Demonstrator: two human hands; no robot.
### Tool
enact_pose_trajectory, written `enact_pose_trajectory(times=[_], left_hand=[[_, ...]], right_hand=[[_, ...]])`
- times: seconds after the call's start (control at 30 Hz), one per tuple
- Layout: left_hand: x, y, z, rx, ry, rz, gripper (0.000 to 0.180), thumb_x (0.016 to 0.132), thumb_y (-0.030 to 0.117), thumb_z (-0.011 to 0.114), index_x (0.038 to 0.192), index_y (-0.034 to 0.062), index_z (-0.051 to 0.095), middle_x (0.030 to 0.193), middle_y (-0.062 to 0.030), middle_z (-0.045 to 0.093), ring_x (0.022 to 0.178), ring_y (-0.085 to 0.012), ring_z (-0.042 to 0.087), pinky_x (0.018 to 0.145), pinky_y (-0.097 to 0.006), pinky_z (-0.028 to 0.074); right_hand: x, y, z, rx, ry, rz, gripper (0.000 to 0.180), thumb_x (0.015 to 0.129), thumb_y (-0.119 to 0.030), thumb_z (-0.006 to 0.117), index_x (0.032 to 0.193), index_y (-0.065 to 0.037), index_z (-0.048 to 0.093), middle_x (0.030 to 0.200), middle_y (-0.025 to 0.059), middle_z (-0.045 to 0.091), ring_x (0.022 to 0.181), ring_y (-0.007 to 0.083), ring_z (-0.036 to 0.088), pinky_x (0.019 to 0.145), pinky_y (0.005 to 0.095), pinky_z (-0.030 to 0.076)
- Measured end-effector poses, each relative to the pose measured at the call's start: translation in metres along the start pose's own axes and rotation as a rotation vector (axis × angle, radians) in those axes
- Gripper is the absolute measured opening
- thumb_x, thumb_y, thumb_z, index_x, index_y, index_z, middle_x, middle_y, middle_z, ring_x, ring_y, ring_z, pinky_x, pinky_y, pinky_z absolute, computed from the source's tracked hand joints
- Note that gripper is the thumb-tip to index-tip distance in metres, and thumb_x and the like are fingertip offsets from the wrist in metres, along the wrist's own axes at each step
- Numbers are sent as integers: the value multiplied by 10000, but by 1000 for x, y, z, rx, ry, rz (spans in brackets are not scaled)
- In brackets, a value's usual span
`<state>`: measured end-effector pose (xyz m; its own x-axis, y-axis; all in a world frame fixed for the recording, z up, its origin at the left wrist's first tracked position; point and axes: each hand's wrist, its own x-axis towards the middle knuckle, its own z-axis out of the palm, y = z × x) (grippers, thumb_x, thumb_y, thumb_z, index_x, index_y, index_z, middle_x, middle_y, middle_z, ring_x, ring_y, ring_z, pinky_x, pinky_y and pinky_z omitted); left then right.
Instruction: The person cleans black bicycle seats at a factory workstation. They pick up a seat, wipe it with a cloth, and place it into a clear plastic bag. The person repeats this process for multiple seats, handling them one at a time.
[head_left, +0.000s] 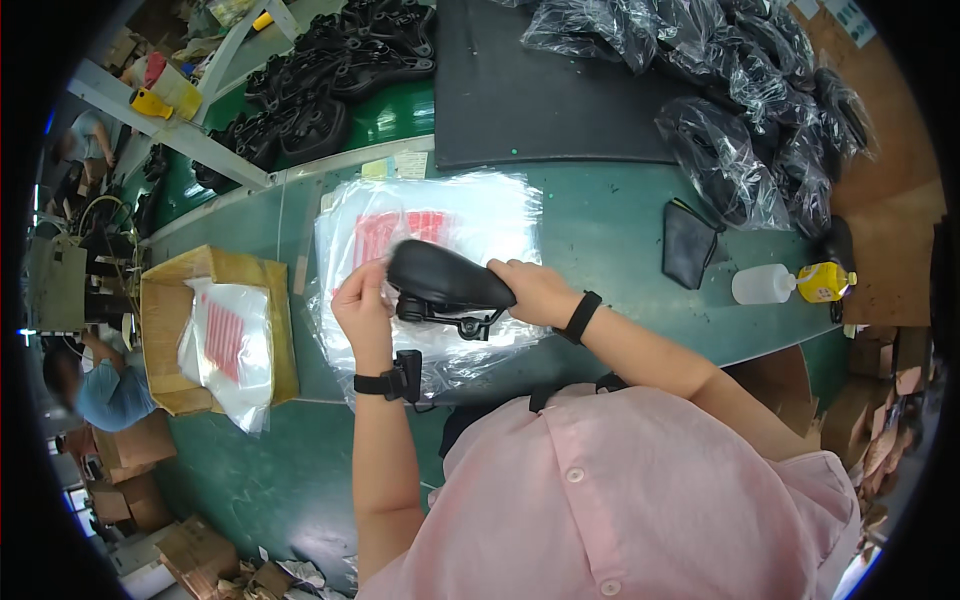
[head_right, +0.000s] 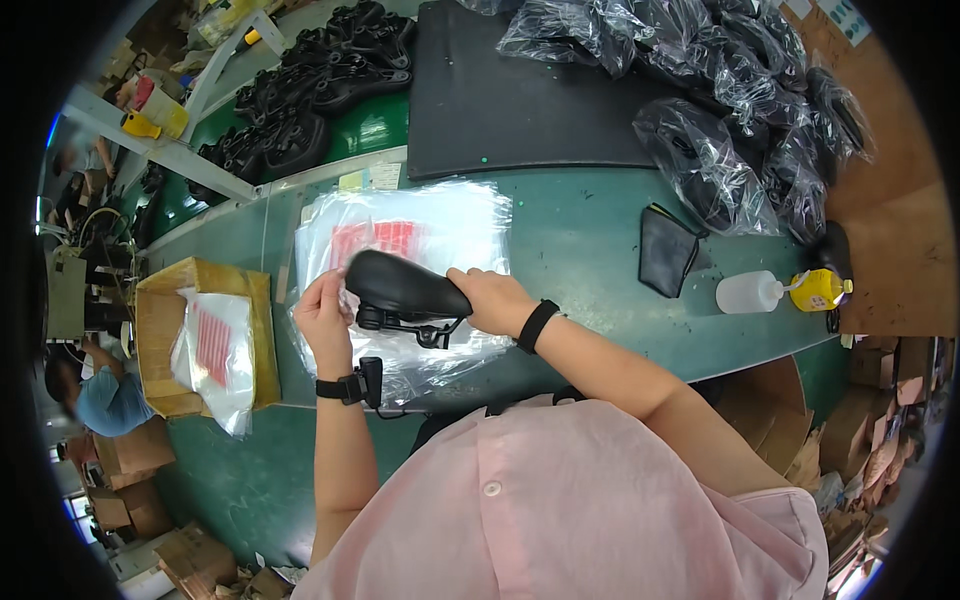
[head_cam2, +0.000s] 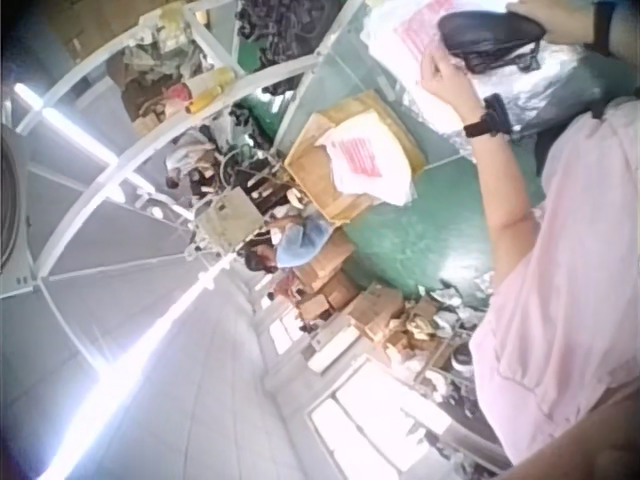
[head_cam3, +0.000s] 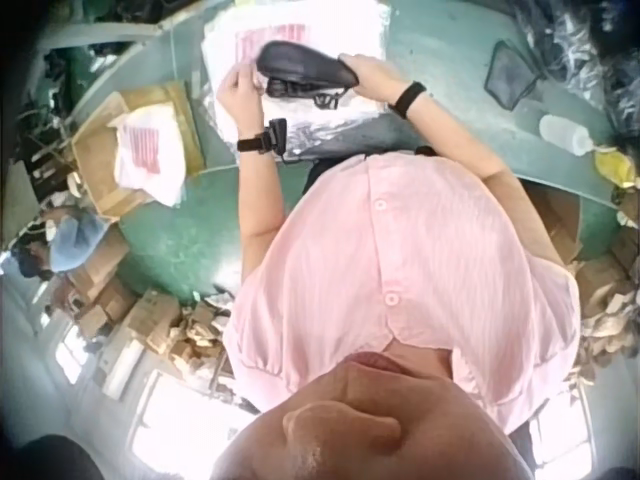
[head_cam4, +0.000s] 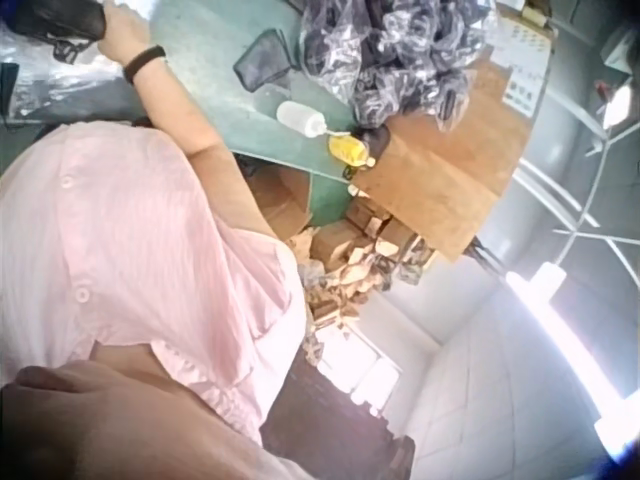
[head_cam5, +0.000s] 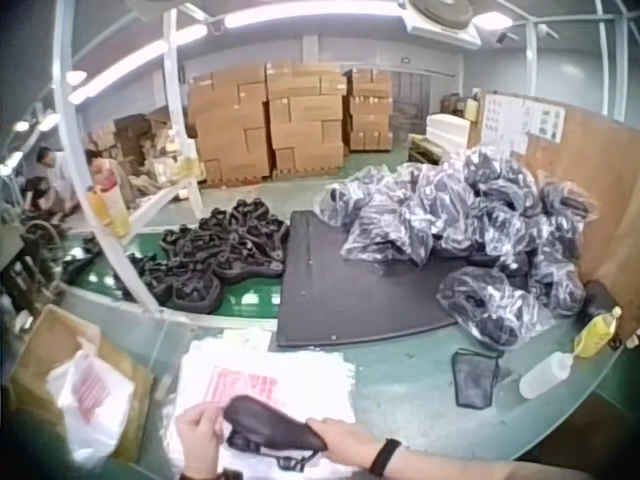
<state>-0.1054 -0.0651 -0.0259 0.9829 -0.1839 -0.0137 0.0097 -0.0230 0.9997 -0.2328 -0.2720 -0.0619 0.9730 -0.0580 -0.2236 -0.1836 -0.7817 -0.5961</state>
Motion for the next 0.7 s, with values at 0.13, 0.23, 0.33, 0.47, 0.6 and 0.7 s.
enact_pose_trajectory(times=[0.13,0.23,0.33,0.47,0.6,0.7], left_hand=[[-35,52,26,453,-604,796,162,814,14,670,969,19,714,807,-69,696,641,-92,586,594,-238,468],[-45,54,21,437,-385,568,201,802,40,699,1003,44,709,702,-101,648,564,-114,568,554,-254,457],[-47,65,1,845,-507,226,307,780,108,747,1077,82,674,545,-119,535,453,-169,511,484,-306,434],[-82,64,51,628,-743,558,158,790,153,716,934,98,679,677,-141,632,603,-294,646,533,-369,498],[-99,77,127,354,-961,676,112,814,133,674,856,31,654,761,-137,660,702,-325,641,606,-364,505],[-109,71,139,194,-1011,431,115,841,132,664,849,18,655,700,-114,637,640,-224,627,592,-318,484]], right_hand=[[0,-6,-11,246,-52,86,506,660,-43,661,1148,-29,527,934,193,642,845,330,634,747,401,501],[-16,7,-17,748,-61,202,472,636,-48,669,1089,52,586,899,161,648,794,215,623,725,316,486],[-38,12,-26,1211,-25,273,470,681,-43,682,1129,36,564,933,100,639,776,180,609,695,294,494],[-48,22,-31,1339,-16,288,428,730,-43,669,1138,18,553,929,80,619,770,145,606,670,275,500],[-54,47,-1,1608,-73,265,466,801,-110,651,1225,-32,474,930,89,606,798,142,609,667,292,514],[-58,55,0,1604,-71,286,523,784,-158,683,1241,-27,465,975,115,604,855,179,608,713,318,510]])
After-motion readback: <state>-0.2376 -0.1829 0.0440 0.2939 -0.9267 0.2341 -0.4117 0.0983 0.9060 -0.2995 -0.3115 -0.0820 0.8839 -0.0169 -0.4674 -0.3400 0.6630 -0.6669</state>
